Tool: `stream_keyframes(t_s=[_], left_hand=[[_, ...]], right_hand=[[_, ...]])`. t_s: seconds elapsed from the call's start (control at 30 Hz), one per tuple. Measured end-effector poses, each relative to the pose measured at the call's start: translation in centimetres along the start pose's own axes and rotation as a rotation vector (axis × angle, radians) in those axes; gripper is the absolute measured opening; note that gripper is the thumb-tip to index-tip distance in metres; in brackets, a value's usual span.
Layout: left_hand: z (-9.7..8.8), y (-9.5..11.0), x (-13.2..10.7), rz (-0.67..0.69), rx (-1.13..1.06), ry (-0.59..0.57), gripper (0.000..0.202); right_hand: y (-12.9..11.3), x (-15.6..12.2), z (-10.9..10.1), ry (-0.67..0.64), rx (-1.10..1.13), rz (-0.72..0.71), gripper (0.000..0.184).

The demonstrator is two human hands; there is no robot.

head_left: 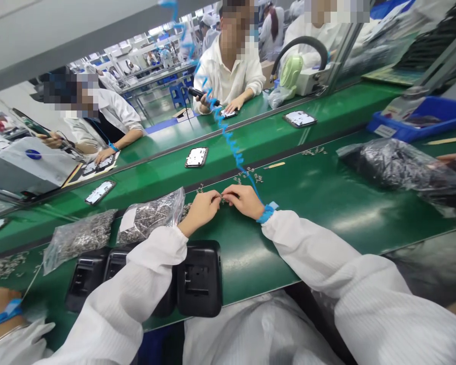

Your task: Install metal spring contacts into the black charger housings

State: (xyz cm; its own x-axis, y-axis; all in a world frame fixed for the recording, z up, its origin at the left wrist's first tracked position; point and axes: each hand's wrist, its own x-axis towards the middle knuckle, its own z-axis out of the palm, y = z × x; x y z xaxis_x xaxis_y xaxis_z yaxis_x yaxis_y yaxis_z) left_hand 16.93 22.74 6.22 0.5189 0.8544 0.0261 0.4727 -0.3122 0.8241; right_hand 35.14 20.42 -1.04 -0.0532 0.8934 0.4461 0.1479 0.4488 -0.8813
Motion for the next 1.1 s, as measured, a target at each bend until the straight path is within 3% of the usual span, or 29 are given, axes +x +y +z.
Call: stream_keyframes(t_s=[0.07,0.2,0.37,0.47,0.6,0.73,0.87,1.1], left_hand=[[-0.1,-0.1,0.2,-0.033,-0.075,-0.014,0.017],[-0.8,-0.4,0.8,-0.112,-0.285,-0.085,0.020],[-1.3,-0.9,1.0,-0.167,-0.455,-0.118,0.027],[-1.1,-0.9,0.9,-0.155,-0.477,-0.078,0.030],[-0.8,-0.6,0.7,-0.130,-0.413,-0.030,0.031],[-0.6,-0.5,0.5,-0.118,-0.351,-0.024,0.032],[-0.5,-0.7,0.4,-0.141,-0.343,-0.037,0.033],[-0.5,-1.0,0.3,-0.190,-0.361,-0.016,0.034]], right_hand=[[0.0,-0.1,0.0,0.041,-0.110,-0.126,0.015],[0.3,-0.2,-0.4,0.066,-0.359,-0.432,0.031],[-0.4,-0.6,-0.8,-0.036,-0.493,-0.519,0.031],[-0.9,-0.7,-0.4,0.001,-0.401,-0.433,0.023],[-0.8,-0.7,0.9,0.101,0.040,-0.065,0.039],[-0.3,-0.2,1.6,0.082,0.290,0.208,0.036],[-0.4,0.0,1.3,0.084,0.270,0.239,0.034],[-1.2,-0.2,0.9,0.240,-0.101,0.030,0.008]])
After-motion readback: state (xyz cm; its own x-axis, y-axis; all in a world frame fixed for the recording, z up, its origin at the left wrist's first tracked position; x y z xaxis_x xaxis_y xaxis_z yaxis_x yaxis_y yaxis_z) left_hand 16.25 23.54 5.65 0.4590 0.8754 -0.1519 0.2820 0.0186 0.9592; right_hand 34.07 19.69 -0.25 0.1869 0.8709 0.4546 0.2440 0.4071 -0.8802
